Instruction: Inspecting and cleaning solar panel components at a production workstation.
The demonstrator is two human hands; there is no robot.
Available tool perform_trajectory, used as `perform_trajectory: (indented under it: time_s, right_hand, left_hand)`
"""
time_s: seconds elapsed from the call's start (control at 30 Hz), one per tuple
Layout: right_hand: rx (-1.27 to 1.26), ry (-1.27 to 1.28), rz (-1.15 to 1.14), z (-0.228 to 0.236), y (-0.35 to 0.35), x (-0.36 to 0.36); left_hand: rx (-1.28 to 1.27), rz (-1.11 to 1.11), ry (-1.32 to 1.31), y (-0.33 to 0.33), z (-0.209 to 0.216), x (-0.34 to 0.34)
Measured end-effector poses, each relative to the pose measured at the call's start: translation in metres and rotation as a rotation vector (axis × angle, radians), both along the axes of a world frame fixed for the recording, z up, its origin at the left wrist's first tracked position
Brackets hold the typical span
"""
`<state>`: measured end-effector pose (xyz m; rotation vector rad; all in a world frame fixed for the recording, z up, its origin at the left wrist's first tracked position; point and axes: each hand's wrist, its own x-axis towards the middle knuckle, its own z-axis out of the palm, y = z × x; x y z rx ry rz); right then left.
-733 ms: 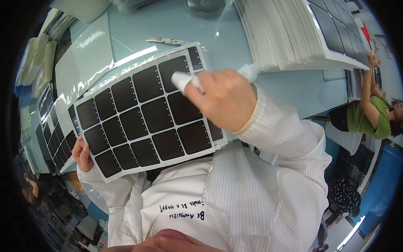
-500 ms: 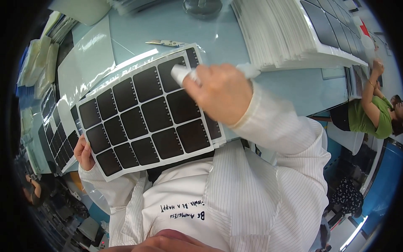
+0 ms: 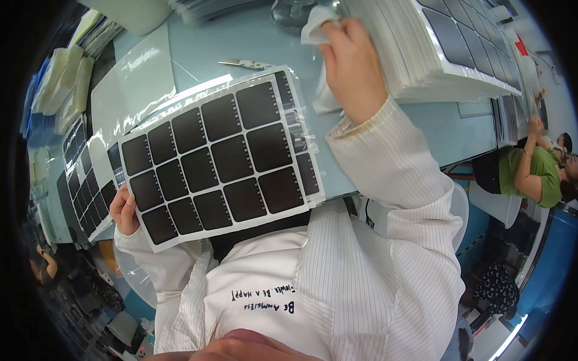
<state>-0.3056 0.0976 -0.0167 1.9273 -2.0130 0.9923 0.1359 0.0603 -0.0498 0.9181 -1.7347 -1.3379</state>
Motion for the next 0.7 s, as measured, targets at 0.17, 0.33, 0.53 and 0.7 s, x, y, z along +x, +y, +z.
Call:
perform_trajectory:
  time_s: [0.17,0.33,0.53,0.7]
  right_hand:
    - [-0.029,0.287,-0.004,0.02,0.011,0.012]
    - [0.386,-0.035,-0.006,0.039,0.045,0.03]
    - [0.818,-0.794,0.058,0.027,0.076,0.026]
    - [0.837,-1.025,0.071,0.027,0.086,0.027]
  left_hand:
    - [-0.007,0.022,0.019,0.001,0.004,-0.003]
    - [-0.31,-0.118,-0.367,-0.003,0.033,-0.016]
    - [-0.375,-0.196,-0.57,-0.006,0.051,-0.037]
    - [-0.405,-0.185,-0.601,-0.006,0.05,-0.041]
